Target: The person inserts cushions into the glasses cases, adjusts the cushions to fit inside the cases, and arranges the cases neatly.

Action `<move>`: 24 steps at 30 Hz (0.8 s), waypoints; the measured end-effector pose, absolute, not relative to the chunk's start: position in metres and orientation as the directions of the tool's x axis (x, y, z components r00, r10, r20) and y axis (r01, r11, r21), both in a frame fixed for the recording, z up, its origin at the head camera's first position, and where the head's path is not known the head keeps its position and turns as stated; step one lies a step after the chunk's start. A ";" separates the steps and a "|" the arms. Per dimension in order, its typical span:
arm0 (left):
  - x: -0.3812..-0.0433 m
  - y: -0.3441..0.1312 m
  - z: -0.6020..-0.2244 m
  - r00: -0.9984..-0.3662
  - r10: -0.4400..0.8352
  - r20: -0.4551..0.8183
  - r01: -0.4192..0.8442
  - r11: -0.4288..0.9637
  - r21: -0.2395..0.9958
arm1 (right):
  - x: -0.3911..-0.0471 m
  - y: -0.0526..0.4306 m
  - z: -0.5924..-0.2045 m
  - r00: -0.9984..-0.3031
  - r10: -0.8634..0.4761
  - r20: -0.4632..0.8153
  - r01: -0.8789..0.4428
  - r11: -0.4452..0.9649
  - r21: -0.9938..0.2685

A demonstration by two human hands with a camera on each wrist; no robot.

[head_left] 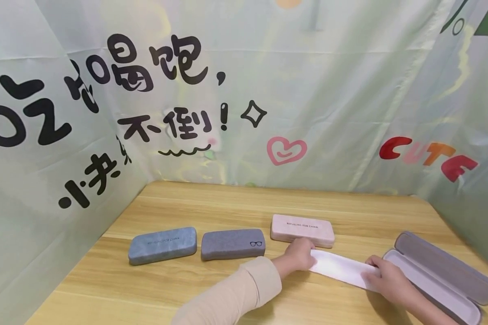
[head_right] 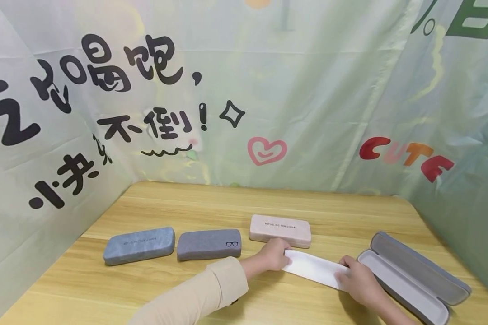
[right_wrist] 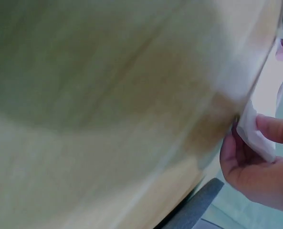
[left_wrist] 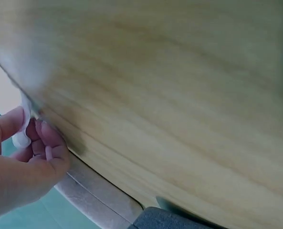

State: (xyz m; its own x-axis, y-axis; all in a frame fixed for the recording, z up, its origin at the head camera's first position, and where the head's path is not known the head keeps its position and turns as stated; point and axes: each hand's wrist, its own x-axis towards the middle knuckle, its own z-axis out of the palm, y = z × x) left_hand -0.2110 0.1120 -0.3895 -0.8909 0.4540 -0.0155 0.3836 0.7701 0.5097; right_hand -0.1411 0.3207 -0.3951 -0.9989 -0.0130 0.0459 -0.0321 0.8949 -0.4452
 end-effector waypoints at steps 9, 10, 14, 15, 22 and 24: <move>-0.213 0.113 -0.382 -0.887 0.460 0.045 0.327 0.554 0.765 | -0.132 0.335 -0.391 -0.972 0.049 0.229 -0.074 0.863 -0.500; -0.213 0.115 -0.380 -0.891 0.451 0.050 0.313 0.532 0.787 | -0.131 0.337 -0.391 -0.970 0.060 0.237 -0.075 0.852 -0.519; -0.213 0.122 -0.377 -0.902 0.422 0.091 0.290 0.437 0.851 | -0.128 0.344 -0.385 -0.975 0.119 0.187 -0.023 0.786 -0.618; -0.213 0.124 -0.376 -0.903 0.417 0.105 0.295 0.423 0.857 | -0.127 0.346 -0.384 -0.977 0.134 0.167 -0.005 0.767 -0.642; -0.209 0.136 -0.379 -0.905 0.400 0.147 0.304 0.363 0.881 | -0.126 0.356 -0.383 -0.959 0.227 0.173 0.062 0.758 -0.650; -0.207 0.140 -0.379 -0.910 0.390 0.145 0.292 0.351 0.890 | -0.125 0.359 -0.385 -0.944 0.260 0.205 0.066 0.755 -0.653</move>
